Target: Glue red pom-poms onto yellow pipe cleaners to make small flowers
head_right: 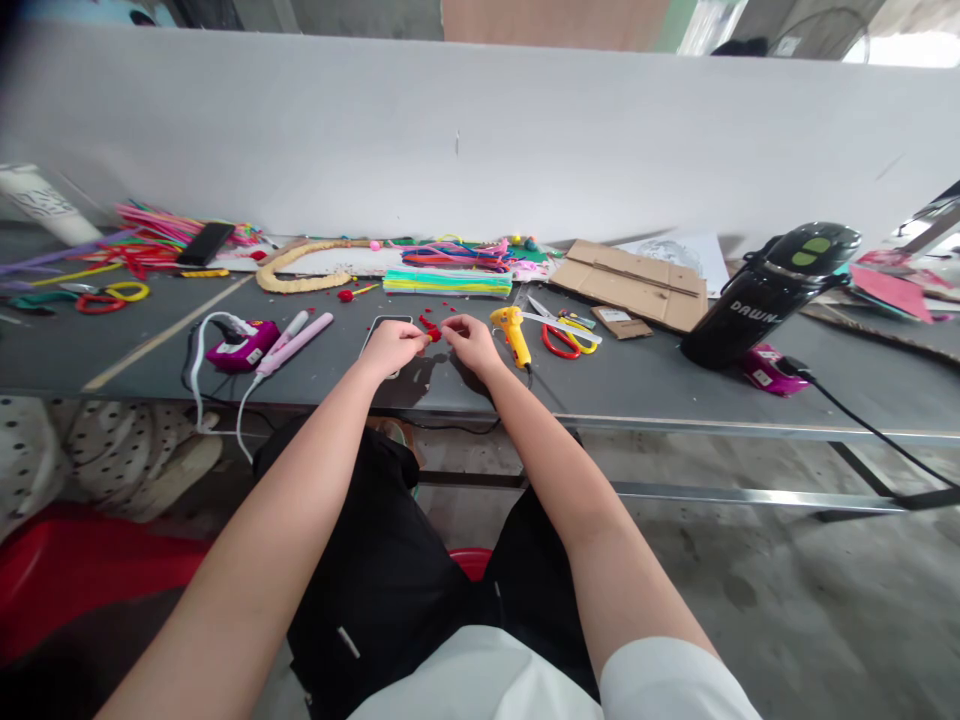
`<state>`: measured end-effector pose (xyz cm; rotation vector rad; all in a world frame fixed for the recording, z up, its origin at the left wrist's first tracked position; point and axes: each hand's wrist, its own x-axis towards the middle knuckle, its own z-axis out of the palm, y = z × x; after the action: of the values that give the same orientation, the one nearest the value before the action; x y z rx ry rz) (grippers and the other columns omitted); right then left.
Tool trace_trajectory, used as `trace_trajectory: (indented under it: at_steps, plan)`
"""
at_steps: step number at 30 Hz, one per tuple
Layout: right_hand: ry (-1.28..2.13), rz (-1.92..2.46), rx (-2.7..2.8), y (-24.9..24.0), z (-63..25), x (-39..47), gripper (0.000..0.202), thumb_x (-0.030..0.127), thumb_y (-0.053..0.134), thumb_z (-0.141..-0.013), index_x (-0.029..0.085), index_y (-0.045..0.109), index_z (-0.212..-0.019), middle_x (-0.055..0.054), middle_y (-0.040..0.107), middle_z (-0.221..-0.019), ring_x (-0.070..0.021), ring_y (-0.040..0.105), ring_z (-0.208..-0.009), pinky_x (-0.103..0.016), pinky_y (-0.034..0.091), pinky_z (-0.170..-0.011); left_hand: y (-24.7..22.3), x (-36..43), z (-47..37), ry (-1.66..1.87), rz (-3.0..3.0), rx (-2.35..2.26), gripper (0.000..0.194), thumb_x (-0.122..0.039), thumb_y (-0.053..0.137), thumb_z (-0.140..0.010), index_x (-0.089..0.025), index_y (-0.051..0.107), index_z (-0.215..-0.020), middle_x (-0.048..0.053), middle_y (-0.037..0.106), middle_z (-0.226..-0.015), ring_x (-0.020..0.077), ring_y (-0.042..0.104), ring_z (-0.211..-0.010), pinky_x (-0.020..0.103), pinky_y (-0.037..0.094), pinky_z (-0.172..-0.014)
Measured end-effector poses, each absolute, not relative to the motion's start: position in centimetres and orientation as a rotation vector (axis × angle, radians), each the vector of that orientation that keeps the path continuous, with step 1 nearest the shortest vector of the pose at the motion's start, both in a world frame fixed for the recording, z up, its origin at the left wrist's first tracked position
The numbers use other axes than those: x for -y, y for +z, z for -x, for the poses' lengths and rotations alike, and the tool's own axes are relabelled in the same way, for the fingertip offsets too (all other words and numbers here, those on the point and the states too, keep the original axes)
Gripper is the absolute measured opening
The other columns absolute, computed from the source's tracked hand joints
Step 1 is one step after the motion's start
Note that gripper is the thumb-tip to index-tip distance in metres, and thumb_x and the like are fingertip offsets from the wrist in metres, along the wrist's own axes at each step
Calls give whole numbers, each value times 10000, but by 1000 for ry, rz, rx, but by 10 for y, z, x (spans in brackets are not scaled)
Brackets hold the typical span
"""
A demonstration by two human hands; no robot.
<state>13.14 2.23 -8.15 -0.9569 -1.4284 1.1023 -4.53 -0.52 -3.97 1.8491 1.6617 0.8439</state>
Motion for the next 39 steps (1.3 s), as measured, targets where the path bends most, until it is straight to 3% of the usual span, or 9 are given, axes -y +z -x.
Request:
trace_trajectory:
  at_steps: [4, 8, 16, 26, 34, 39]
  plan:
    - [1212, 924, 1386, -77, -131, -20, 378, 519, 725, -805, 189, 700, -988, -63, 733, -936, -185, 682, -850, -307, 582, -710, -39, 5, 45, 849, -1831, -1642, 257, -377, 639, -822, -190, 735, -675, 40, 697, -671, 203, 600, -673, 319, 403, -655]
    - [1317, 862, 1363, -75, -131, -15, 434, 536, 809, -739, 196, 734, -998, -57, 754, -965, -194, 698, -899, -310, 602, -766, -38, 7, 45, 849, -1827, -1615, 280, -394, 639, -813, -185, 713, -642, 33, 663, -626, 197, 579, -649, 316, 388, -632]
    - [1311, 816, 1397, -78, -131, -17, 441, 544, 865, -655, 188, 755, -891, -34, 753, -829, -166, 667, -727, -335, 586, -779, -38, 7, 46, 844, -1830, -1564, 255, -380, 638, -789, -186, 727, -651, 41, 707, -699, 207, 615, -737, 306, 401, -662]
    - [1296, 842, 1403, -75, -131, -16, 437, 551, 862, -649, 180, 745, -848, -31, 742, -790, -172, 666, -734, -328, 578, -785, -35, 10, 44, 831, -1821, -1561, 264, -390, 637, -784, -188, 721, -637, 31, 692, -655, 199, 602, -690, 310, 396, -645]
    - [1330, 878, 1393, -72, -129, -13, 426, 610, 762, -769, 191, 726, -837, -58, 745, -834, -206, 702, -813, -363, 605, -823, -36, 9, 45, 827, -1818, -1558, 271, -397, 642, -786, -187, 722, -634, 39, 710, -676, 208, 618, -704, 315, 411, -671]
    - [1162, 977, 1424, -73, -130, -16, 359, 558, 675, -850, 199, 659, -842, -47, 710, -837, -183, 669, -791, -307, 578, -703, -38, 8, 45, 829, -1802, -1586, 252, -392, 659, -779, -196, 734, -641, 32, 706, -658, 200, 603, -658, 317, 416, -661]
